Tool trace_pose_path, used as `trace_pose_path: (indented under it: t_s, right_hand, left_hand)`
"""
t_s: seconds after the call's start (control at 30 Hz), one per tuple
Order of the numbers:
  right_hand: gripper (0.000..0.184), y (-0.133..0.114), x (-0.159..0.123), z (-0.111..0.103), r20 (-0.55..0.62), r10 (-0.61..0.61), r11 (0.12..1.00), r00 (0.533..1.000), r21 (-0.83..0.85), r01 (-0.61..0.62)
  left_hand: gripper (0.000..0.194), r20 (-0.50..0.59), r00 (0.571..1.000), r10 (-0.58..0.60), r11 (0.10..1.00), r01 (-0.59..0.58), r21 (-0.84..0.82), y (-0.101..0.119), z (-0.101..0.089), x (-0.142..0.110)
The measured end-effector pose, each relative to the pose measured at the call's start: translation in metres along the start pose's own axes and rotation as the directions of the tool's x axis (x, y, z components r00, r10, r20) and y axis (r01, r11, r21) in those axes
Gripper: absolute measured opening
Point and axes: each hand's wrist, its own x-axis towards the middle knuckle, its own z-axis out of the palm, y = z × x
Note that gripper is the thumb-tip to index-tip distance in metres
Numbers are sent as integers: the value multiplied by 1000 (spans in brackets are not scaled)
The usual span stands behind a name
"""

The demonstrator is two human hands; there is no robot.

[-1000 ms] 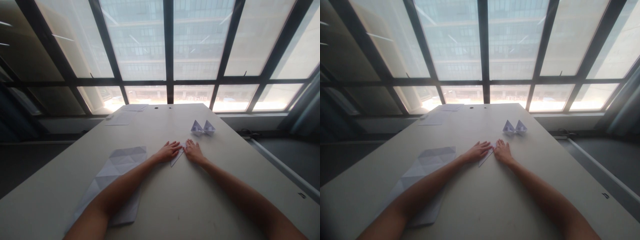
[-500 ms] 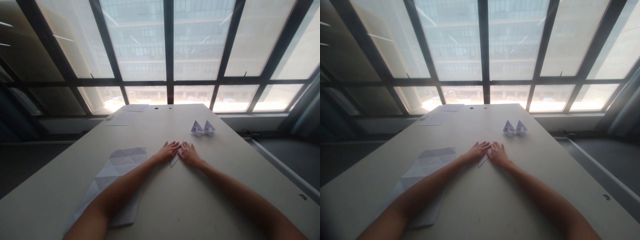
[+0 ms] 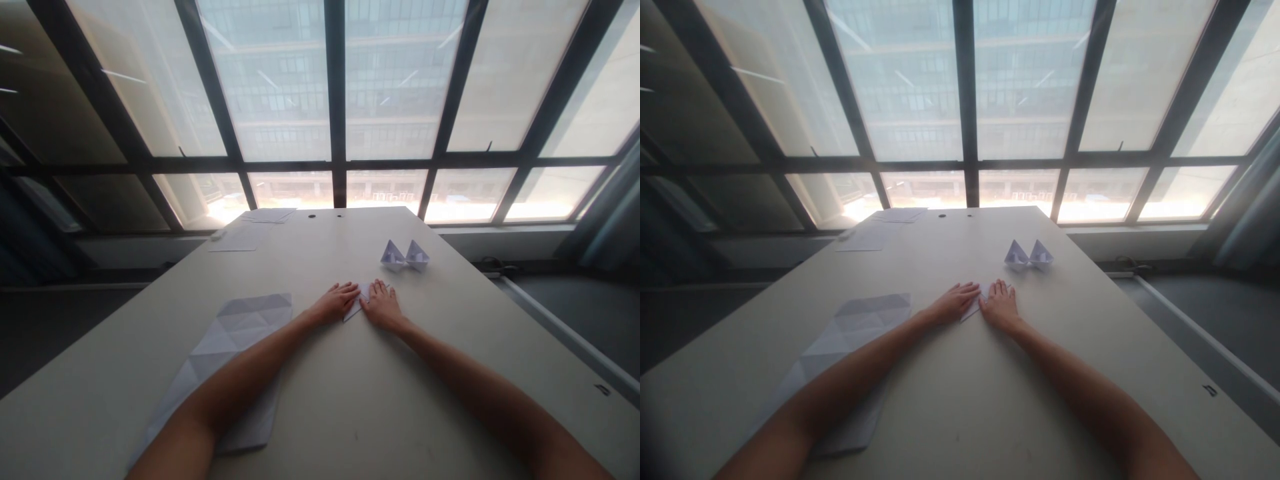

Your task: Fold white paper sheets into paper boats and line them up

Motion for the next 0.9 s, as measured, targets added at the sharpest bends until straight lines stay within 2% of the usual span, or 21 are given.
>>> trace_pose_path:
  t_s: [0.2, 0.33, 0.47, 0.73, 0.9]
  right_hand:
    - [69, 4, 4, 3, 14, 55, 998, 998, 6, -55]
    - [68, 5, 6, 5, 11, 64, 998, 998, 11, -65]
    - [64, 7, 5, 5, -8, 60, 998, 998, 4, -60]
    - [61, 7, 4, 2, -4, 75, 997, 997, -12, -75]
    - [59, 6, 0, -3, -48, 82, 996, 995, -32, -84]
  left_hand:
    - [58, 181, 981, 62, 995, -74, 60, 1, -10, -7]
    - [60, 239, 968, 79, 993, -98, 69, 3, -15, -9]
    - [68, 267, 960, 87, 991, -110, 72, 4, -18, -8]
    - [70, 277, 952, 133, 989, -146, 28, 6, -25, -9]
    - [64, 229, 965, 130, 990, -140, 27, 2, -20, -9]
